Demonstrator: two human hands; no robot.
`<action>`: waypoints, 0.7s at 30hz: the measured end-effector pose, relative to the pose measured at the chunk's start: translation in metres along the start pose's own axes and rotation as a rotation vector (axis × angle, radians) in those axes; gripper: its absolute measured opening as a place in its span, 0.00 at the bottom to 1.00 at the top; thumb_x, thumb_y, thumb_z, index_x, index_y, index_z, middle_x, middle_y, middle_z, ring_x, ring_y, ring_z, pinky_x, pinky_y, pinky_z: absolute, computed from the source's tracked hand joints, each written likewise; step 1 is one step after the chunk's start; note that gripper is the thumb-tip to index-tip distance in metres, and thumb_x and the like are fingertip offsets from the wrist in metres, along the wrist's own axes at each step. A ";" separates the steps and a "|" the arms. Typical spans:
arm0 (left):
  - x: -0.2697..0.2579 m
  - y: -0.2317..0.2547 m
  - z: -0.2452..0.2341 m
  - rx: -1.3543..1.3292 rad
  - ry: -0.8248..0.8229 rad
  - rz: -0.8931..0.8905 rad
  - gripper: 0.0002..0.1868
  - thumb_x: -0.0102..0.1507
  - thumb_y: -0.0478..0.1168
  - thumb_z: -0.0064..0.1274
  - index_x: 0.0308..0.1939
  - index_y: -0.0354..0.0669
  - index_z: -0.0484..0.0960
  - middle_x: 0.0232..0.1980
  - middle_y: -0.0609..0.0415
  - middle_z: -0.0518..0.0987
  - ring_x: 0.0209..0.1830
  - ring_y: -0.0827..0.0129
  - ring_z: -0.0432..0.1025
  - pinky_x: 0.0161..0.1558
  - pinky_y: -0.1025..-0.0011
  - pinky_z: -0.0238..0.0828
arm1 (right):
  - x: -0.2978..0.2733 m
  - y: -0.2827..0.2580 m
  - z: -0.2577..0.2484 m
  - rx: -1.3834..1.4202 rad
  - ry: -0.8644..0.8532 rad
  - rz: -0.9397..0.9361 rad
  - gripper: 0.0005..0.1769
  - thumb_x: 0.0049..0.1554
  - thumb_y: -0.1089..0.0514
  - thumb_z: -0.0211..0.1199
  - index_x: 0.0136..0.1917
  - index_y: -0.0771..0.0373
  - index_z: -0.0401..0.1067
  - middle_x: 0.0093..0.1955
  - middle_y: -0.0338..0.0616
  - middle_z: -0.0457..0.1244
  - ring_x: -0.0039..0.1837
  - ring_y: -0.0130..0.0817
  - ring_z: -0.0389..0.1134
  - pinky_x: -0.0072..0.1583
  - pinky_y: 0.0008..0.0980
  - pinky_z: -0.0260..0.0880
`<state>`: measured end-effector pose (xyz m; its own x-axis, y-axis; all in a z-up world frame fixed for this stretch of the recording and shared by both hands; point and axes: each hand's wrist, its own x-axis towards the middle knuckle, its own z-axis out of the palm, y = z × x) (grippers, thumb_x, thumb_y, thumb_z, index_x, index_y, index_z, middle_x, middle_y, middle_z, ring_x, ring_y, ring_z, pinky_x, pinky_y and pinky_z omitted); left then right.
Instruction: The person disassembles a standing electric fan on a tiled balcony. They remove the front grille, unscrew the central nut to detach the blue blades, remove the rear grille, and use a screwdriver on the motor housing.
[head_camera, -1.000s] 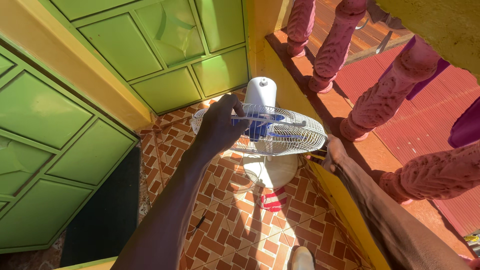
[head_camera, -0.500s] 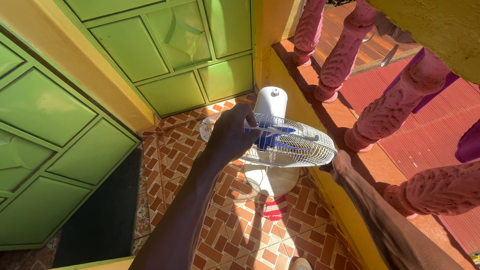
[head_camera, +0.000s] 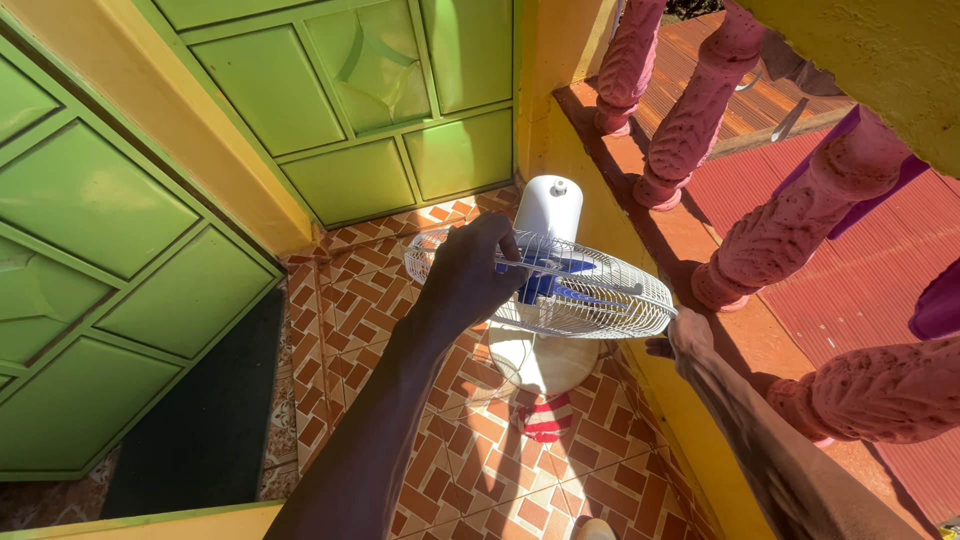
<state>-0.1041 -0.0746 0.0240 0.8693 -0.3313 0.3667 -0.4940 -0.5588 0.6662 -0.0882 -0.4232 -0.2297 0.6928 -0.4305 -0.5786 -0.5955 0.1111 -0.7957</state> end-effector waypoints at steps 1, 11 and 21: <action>0.001 0.000 0.000 0.016 0.022 0.041 0.14 0.49 0.34 0.66 0.31 0.39 0.75 0.33 0.45 0.81 0.32 0.53 0.79 0.35 0.59 0.76 | 0.002 0.000 0.002 -0.004 -0.025 -0.004 0.22 0.69 0.52 0.38 0.59 0.69 0.69 0.47 0.51 0.65 0.41 0.45 0.71 0.45 0.44 0.76; 0.019 0.000 0.025 0.055 0.169 0.016 0.16 0.48 0.37 0.68 0.31 0.41 0.75 0.35 0.47 0.80 0.35 0.52 0.78 0.38 0.58 0.74 | -0.092 -0.084 -0.004 -0.210 0.208 -0.742 0.26 0.72 0.46 0.51 0.68 0.71 0.65 0.59 0.60 0.61 0.56 0.45 0.66 0.57 0.46 0.68; 0.066 -0.001 0.057 0.272 0.219 -0.094 0.07 0.50 0.42 0.62 0.29 0.48 0.81 0.34 0.51 0.83 0.40 0.53 0.80 0.44 0.56 0.76 | -0.209 -0.169 0.048 -0.860 0.050 -1.806 0.34 0.55 0.48 0.67 0.70 0.64 0.65 0.65 0.54 0.63 0.66 0.53 0.65 0.70 0.55 0.56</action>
<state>-0.0474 -0.1392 0.0105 0.8793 -0.1144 0.4623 -0.3723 -0.7706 0.5173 -0.1127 -0.3094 0.0170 0.6042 0.4460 0.6603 0.6336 -0.7714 -0.0588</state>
